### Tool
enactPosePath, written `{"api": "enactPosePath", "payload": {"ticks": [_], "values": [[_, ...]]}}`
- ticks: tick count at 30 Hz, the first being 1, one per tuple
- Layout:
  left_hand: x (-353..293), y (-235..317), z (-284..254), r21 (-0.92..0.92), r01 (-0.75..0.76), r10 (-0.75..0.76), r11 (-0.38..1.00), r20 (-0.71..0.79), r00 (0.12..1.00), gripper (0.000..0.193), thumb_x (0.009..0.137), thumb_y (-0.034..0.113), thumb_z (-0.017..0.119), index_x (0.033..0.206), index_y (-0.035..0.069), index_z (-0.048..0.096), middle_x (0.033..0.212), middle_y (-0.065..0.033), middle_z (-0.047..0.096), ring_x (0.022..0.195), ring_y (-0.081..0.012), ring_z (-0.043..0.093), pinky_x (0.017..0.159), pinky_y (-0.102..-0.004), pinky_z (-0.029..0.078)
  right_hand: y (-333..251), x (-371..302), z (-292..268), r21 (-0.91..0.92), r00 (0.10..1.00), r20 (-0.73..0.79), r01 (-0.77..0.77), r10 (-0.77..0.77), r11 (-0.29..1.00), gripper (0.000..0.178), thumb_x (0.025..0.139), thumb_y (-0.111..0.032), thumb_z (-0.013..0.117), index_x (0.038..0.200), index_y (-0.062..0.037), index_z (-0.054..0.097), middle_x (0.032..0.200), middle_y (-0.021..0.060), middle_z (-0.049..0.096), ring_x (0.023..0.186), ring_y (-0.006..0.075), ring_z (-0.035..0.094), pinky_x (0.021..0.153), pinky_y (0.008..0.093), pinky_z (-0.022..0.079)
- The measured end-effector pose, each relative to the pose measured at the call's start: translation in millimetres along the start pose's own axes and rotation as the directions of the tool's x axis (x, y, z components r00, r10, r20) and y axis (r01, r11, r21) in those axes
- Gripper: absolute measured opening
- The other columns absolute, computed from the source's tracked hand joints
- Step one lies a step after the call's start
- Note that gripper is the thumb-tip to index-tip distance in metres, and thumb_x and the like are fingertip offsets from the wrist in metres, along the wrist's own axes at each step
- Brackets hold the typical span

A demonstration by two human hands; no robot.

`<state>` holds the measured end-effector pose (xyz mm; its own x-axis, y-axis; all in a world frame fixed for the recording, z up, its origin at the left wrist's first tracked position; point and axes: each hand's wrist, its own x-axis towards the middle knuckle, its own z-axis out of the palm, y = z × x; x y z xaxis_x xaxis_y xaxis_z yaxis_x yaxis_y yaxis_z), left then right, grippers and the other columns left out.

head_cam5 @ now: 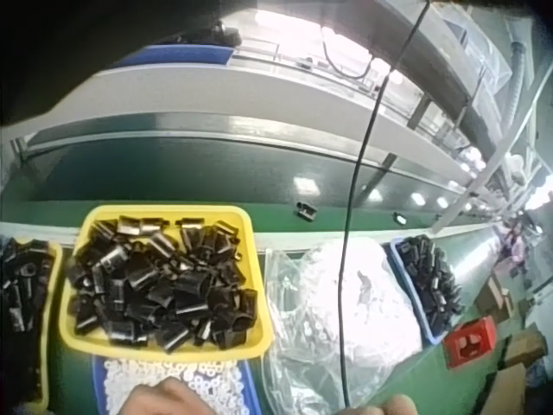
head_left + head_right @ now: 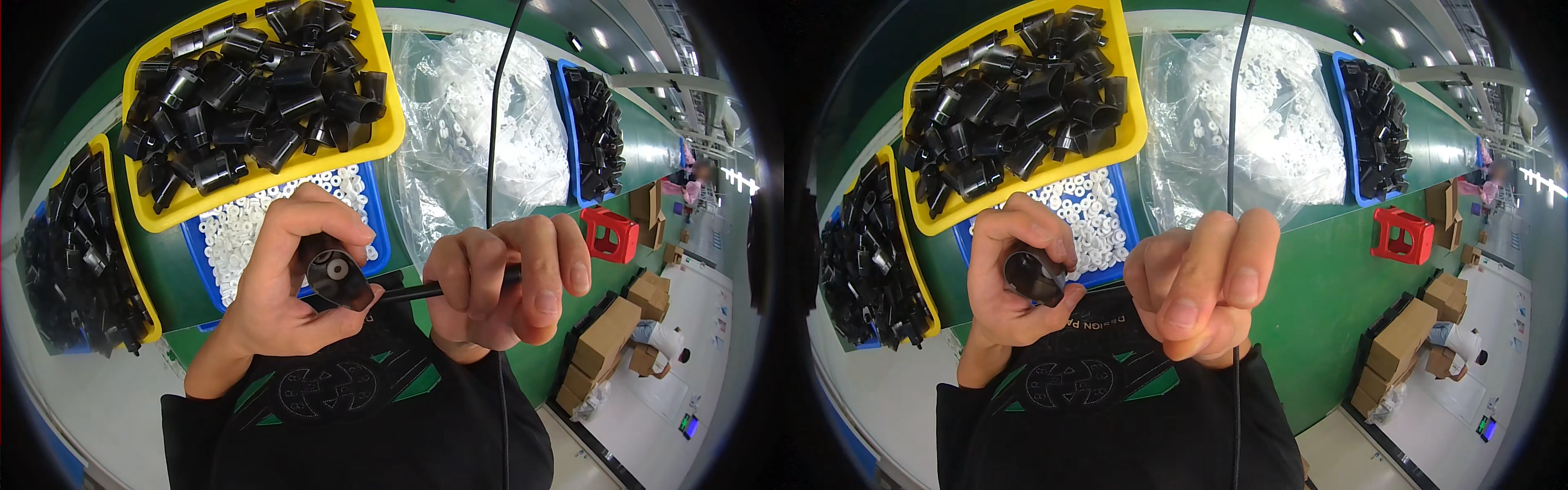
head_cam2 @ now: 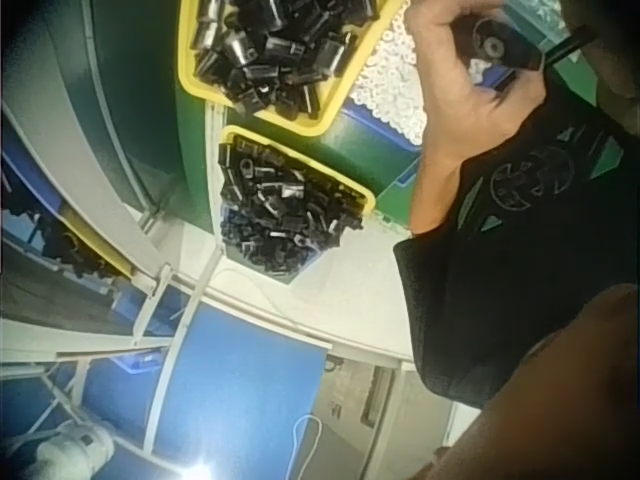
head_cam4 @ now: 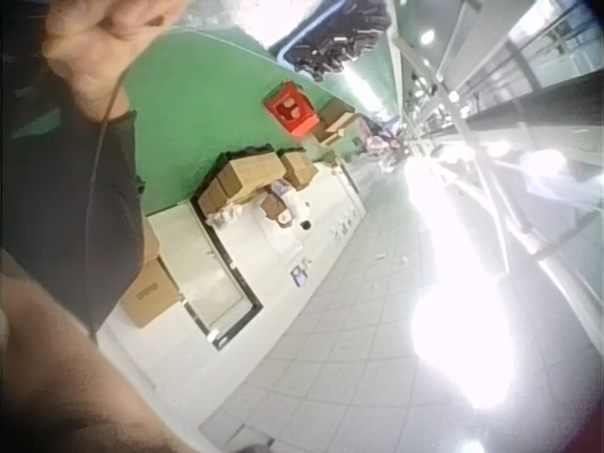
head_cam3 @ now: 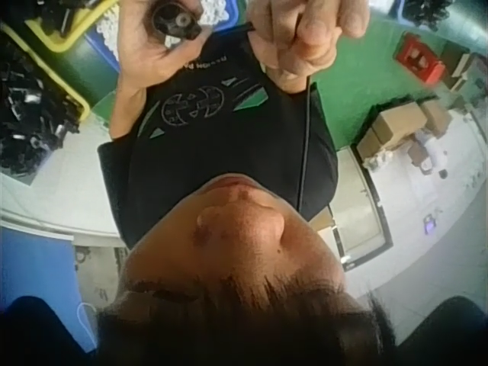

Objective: The person inserts white plastic washers into black plastic housings and then uses a manual insertion press tool to secure them.

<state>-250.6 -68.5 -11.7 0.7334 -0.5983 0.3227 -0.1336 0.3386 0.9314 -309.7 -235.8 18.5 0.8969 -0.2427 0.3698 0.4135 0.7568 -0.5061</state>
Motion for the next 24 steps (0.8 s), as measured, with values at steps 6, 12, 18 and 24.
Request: {"api": "enactPosePath", "payload": {"ticks": [6, 12, 18, 24], "values": [[2.5, 1.6, -8.8, 0.075, 0.072, -0.076, 0.995, 0.062, 0.995, 0.045, 0.071, -0.002, 0.079, 0.107, 0.006, 0.054, 0.101, -0.0095, 0.053, 0.086, -0.0173, 0.055, 0.077, -0.0283, 0.045, 3.1, -1.5, 5.7, 0.064, 0.999, -0.025, 0.047, -0.046, 0.997, 0.029, 0.083, -0.001, 0.071, 0.101, -0.0113, 0.051, 0.091, 0.0101, 0.062, 0.057, 0.0123, 0.052, 0.048, 0.0231, 0.04], [1.2, -4.9, -2.1, -0.005, -0.052, 0.051, 0.999, -0.042, 0.998, 0.043, 0.072, 0.004, 0.083, 0.102, 0.008, 0.054, 0.101, -0.0089, 0.055, 0.087, -0.0176, 0.056, 0.073, -0.0285, 0.046, -21.2, 19.9, 4.0, -0.879, 0.928, 0.317, 0.211, 0.195, 0.427, 0.032, 0.072, -0.01, 0.081, 0.098, 0.0045, 0.069, 0.088, 0.0131, 0.062, 0.067, 0.0186, 0.061, 0.057, 0.0264, 0.048], [-3.6, -8.6, -5.5, 0.022, 0.063, -0.061, 0.998, -0.045, 0.997, 0.071, 0.068, 0.006, 0.086, 0.127, 0.003, 0.046, 0.108, -0.0103, 0.053, 0.097, -0.0201, 0.059, 0.081, -0.0302, 0.05, 1.0, 7.4, 9.1, -0.984, 0.943, 0.169, 0.146, 0.286, 0.101, 0.044, 0.063, -0.019, 0.089, 0.099, -0.0006, 0.071, 0.092, 0.0094, 0.06, 0.067, 0.0172, 0.061, 0.055, 0.0261, 0.049], [-2.1, -6.9, -39.7, 0.227, 0.071, -0.072, 0.971, -0.005, 0.997, 0.078, 0.063, 0.005, 0.087, 0.131, 0.003, 0.047, 0.115, -0.0099, 0.053, 0.103, -0.0203, 0.056, 0.084, -0.031, 0.047, -11.2, 11.3, 4.2, -0.971, 0.957, 0.231, 0.239, 0.176, -0.024, 0.045, 0.062, -0.012, 0.087, 0.102, -0.0018, 0.071, 0.089, 0.0075, 0.057, 0.061, 0.0141, 0.061, 0.048, 0.0241, 0.048]]}}
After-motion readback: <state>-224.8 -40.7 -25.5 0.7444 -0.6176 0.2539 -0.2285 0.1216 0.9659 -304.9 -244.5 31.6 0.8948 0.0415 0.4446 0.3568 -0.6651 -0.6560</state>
